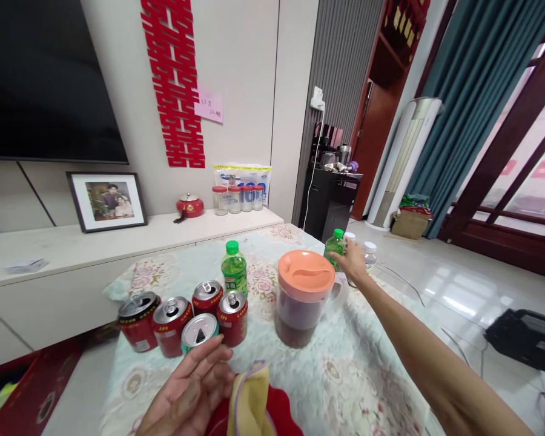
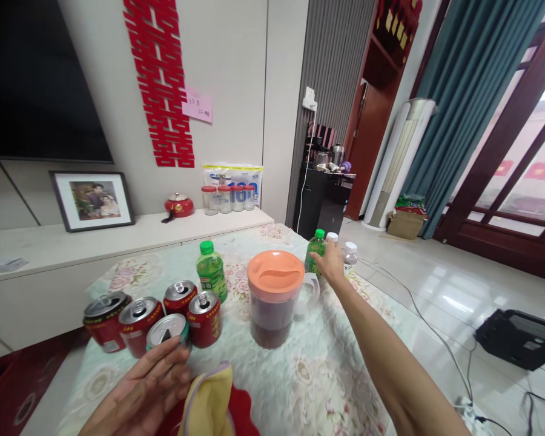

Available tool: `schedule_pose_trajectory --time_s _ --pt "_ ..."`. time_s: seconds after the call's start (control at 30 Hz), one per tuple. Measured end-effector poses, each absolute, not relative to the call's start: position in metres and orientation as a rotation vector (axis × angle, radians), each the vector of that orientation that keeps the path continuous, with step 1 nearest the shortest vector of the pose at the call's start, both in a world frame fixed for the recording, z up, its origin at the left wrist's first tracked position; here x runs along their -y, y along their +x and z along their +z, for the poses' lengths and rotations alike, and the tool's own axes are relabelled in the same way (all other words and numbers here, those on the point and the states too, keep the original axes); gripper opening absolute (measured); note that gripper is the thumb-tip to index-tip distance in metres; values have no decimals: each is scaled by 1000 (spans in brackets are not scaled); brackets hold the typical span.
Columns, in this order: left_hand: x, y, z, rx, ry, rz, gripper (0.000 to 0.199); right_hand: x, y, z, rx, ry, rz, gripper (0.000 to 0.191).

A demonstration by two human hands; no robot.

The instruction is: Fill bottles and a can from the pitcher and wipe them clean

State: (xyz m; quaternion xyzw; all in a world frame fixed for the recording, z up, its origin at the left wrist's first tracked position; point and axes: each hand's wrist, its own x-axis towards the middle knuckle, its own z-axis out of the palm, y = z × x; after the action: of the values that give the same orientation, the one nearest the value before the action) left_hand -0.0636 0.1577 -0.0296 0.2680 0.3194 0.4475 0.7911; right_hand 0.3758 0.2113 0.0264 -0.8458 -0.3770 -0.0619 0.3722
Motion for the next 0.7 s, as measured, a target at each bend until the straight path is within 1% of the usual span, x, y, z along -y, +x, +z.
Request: schedule_pose_trajectory --time_s 0.13,0.23,0.3,0.37,0.43,0.47,0.53,0.63,0.67,0.7 --pt "-152 -59 -26 -589 605 1025 62 -161 362 22 950 -2042 -65 34" --pt "-151 -57 -23 -512 642 1056 58 -105 331 7 1008 -1936 50 37" --pt "-151 -56 -22 -487 659 1080 58 -66 297 -1 1095 -1890 143 40" --pt "-151 -56 -19 -481 674 1114 54 -31 255 -5 1243 -1838 264 39" --pt "-150 -56 -14 -477 689 1160 51 -6 207 -3 1553 -1729 357 37" --pt "-149 -56 -12 -492 697 1185 48 2 184 0 1672 -1678 378 43" --pt "-145 -58 -7 -547 738 1233 45 9 140 5 1873 -1629 448 63" --pt "-134 -62 -2 -723 887 1277 43 7 94 3 2027 -1753 641 94" --pt "-130 -64 -2 -796 944 1270 41 5 85 -1 2042 -1771 689 97" --pt "-124 -66 -3 -863 992 1248 39 3 80 -6 2044 -1752 711 95"
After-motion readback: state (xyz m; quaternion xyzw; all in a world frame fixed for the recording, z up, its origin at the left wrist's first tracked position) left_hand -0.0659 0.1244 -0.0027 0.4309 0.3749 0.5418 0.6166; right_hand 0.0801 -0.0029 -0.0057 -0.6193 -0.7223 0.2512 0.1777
